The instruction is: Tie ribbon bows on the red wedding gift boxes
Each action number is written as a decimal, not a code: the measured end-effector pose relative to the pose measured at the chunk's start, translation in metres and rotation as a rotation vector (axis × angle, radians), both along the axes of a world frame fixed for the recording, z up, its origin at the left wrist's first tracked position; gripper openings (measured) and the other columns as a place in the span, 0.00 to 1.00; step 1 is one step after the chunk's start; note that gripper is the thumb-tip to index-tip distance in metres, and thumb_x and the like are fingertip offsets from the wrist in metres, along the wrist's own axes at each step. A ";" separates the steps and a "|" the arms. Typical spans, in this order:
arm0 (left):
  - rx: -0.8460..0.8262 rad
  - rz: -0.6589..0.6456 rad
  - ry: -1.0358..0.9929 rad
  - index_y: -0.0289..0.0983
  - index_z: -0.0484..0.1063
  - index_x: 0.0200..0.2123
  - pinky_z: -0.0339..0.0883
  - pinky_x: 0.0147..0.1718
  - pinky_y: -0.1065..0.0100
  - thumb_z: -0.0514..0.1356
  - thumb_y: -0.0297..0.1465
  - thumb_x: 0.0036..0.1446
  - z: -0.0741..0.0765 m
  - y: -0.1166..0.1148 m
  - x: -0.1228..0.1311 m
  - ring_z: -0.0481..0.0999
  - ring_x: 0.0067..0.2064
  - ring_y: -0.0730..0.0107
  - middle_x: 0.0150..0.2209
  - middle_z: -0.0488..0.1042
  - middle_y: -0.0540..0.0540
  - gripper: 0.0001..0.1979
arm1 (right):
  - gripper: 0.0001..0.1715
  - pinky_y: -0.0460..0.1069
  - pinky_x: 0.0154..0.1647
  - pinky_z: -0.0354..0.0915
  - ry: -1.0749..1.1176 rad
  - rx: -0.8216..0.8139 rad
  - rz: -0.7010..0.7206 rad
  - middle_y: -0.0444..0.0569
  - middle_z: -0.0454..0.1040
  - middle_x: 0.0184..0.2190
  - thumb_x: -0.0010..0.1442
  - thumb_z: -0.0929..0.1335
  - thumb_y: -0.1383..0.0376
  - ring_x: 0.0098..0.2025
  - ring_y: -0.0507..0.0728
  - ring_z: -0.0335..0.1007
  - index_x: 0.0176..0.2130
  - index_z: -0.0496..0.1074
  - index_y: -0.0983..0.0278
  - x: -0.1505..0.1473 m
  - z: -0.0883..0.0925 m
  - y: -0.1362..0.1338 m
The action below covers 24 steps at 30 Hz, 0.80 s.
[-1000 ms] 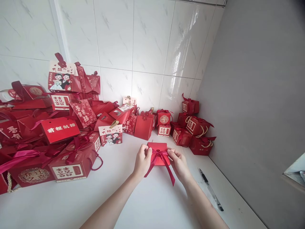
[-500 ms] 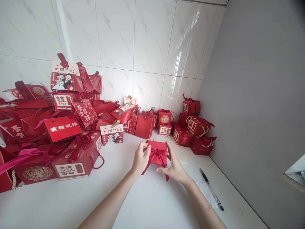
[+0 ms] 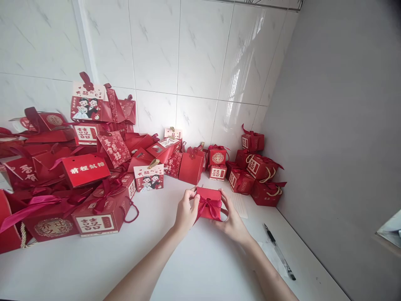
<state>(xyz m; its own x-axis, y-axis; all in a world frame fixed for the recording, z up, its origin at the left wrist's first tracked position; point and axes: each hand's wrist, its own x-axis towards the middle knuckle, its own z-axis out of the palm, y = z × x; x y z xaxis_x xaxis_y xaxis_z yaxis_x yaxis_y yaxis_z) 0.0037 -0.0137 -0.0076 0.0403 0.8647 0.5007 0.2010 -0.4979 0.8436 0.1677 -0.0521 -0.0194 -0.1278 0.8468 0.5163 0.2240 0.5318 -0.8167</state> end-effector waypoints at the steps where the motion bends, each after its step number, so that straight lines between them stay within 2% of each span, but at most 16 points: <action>1: 0.011 -0.005 0.010 0.41 0.54 0.29 0.64 0.42 0.65 0.48 0.38 0.59 0.000 -0.001 0.000 0.70 0.52 0.63 0.49 0.71 0.40 0.09 | 0.49 0.61 0.54 0.58 0.003 0.010 -0.005 0.51 0.49 0.61 0.47 0.69 0.70 0.62 0.62 0.46 0.61 0.44 0.50 0.000 0.000 0.000; 8: 0.039 -0.062 0.034 0.41 0.54 0.30 0.64 0.43 0.65 0.48 0.36 0.60 0.003 -0.001 -0.002 0.66 0.56 0.63 0.45 0.73 0.40 0.08 | 0.48 0.60 0.52 0.61 -0.016 0.018 -0.066 0.50 0.52 0.59 0.46 0.70 0.70 0.61 0.62 0.49 0.60 0.47 0.49 0.000 0.006 -0.002; 10: 0.062 -0.061 0.024 0.41 0.55 0.30 0.63 0.44 0.65 0.48 0.36 0.60 0.004 -0.001 -0.001 0.65 0.56 0.64 0.48 0.71 0.39 0.07 | 0.48 0.59 0.52 0.62 -0.013 0.024 -0.078 0.50 0.52 0.59 0.46 0.70 0.69 0.61 0.62 0.49 0.60 0.47 0.50 0.000 0.007 -0.002; 12: 0.153 -0.006 0.022 0.40 0.57 0.30 0.62 0.47 0.63 0.49 0.34 0.60 0.007 -0.003 0.000 0.63 0.57 0.64 0.53 0.67 0.38 0.07 | 0.48 0.58 0.51 0.63 -0.018 0.029 -0.097 0.51 0.52 0.59 0.46 0.70 0.68 0.61 0.62 0.49 0.60 0.47 0.52 -0.001 0.007 -0.001; 14: 0.294 0.087 0.041 0.39 0.59 0.29 0.60 0.49 0.60 0.51 0.33 0.58 0.010 -0.005 0.001 0.63 0.56 0.63 0.53 0.66 0.39 0.06 | 0.48 0.58 0.50 0.64 -0.031 0.028 -0.124 0.52 0.52 0.59 0.45 0.71 0.68 0.60 0.63 0.50 0.60 0.47 0.53 -0.002 0.007 -0.001; 16: 0.436 0.150 0.072 0.39 0.61 0.27 0.61 0.46 0.61 0.54 0.32 0.57 0.012 -0.008 0.001 0.68 0.50 0.64 0.46 0.70 0.41 0.07 | 0.48 0.58 0.50 0.64 -0.043 0.032 -0.148 0.52 0.53 0.59 0.45 0.71 0.67 0.60 0.62 0.51 0.60 0.48 0.53 -0.003 0.007 -0.001; 19: 0.609 0.133 0.145 0.40 0.62 0.25 0.63 0.38 0.64 0.56 0.29 0.55 0.012 -0.012 0.003 0.72 0.36 0.69 0.31 0.73 0.48 0.07 | 0.47 0.59 0.51 0.64 -0.049 0.064 -0.196 0.53 0.54 0.58 0.46 0.71 0.65 0.59 0.62 0.52 0.60 0.47 0.54 -0.003 0.007 0.000; 21: 0.661 0.118 0.205 0.40 0.63 0.23 0.62 0.36 0.65 0.56 0.28 0.54 0.011 -0.015 0.005 0.71 0.31 0.70 0.26 0.73 0.50 0.08 | 0.47 0.60 0.51 0.64 -0.045 0.099 -0.246 0.53 0.54 0.57 0.47 0.71 0.64 0.59 0.63 0.52 0.60 0.48 0.55 -0.003 0.008 0.000; 24: 0.653 0.115 0.260 0.40 0.63 0.22 0.61 0.34 0.64 0.55 0.28 0.54 0.010 -0.017 0.006 0.71 0.29 0.70 0.24 0.73 0.51 0.09 | 0.46 0.61 0.50 0.65 -0.034 0.145 -0.304 0.54 0.56 0.56 0.48 0.72 0.63 0.58 0.65 0.53 0.60 0.49 0.55 -0.003 0.010 -0.001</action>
